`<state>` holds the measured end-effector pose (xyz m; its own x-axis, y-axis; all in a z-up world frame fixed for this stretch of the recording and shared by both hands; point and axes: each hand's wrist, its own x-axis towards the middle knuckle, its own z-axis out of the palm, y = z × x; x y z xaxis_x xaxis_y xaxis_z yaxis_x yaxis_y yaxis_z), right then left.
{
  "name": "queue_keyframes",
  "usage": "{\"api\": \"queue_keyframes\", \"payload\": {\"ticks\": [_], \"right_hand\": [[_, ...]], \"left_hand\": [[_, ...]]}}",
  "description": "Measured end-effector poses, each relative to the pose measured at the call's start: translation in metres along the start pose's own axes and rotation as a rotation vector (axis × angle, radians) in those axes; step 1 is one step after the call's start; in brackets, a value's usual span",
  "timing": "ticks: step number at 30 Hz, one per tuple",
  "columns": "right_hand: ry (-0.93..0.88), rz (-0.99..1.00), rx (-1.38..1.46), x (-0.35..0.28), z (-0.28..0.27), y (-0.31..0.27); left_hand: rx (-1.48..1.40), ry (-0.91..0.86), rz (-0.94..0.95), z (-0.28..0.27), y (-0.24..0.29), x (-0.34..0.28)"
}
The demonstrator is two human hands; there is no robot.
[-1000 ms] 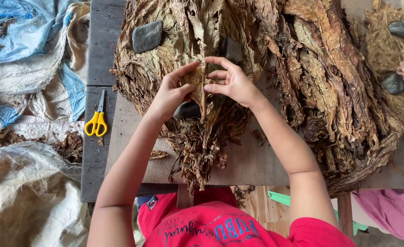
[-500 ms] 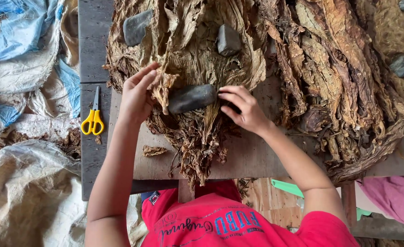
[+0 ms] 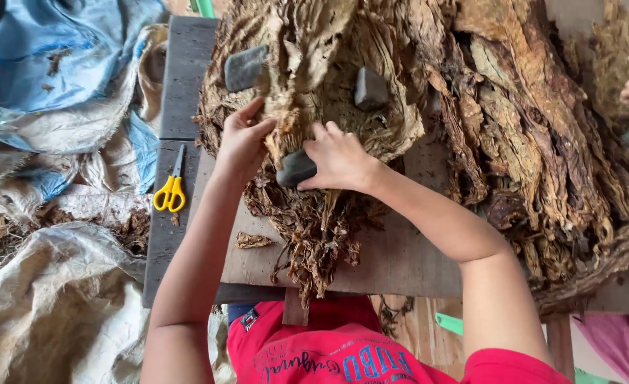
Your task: Manually spreading out and flattening dried tobacco leaves on a wooden surface using stones as weights.
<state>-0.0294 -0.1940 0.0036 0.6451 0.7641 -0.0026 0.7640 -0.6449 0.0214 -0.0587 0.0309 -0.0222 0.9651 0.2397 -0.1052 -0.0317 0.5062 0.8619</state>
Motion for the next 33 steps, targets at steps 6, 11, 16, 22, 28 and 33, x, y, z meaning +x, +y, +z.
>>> {"api": "queue_keyframes", "payload": {"ticks": [6, 11, 16, 22, 28, 33], "right_hand": [[0.094, 0.056, 0.367, -0.043, -0.072, 0.017], [0.092, 0.278, 0.496, -0.084, -0.133, 0.062], [0.174, 0.208, 0.791, -0.077, -0.149, 0.064], [0.083, -0.015, 1.017, -0.048, -0.098, 0.021], [0.184, -0.017, 0.835, -0.049, -0.012, 0.038], [-0.046, -0.033, 0.570, -0.046, -0.043, 0.029]], "left_hand": [[0.112, -0.099, -0.004, 0.035, 0.021, -0.038], [0.330, -0.211, 0.038, 0.050, 0.028, -0.088], [0.733, -0.191, 0.122, 0.052, -0.025, -0.085], [0.862, -0.086, 0.236, 0.060, -0.034, -0.099], [0.710, -0.085, 0.220, 0.038, -0.031, -0.117], [0.708, -0.151, 0.261, 0.046, 0.000, -0.133]]}}
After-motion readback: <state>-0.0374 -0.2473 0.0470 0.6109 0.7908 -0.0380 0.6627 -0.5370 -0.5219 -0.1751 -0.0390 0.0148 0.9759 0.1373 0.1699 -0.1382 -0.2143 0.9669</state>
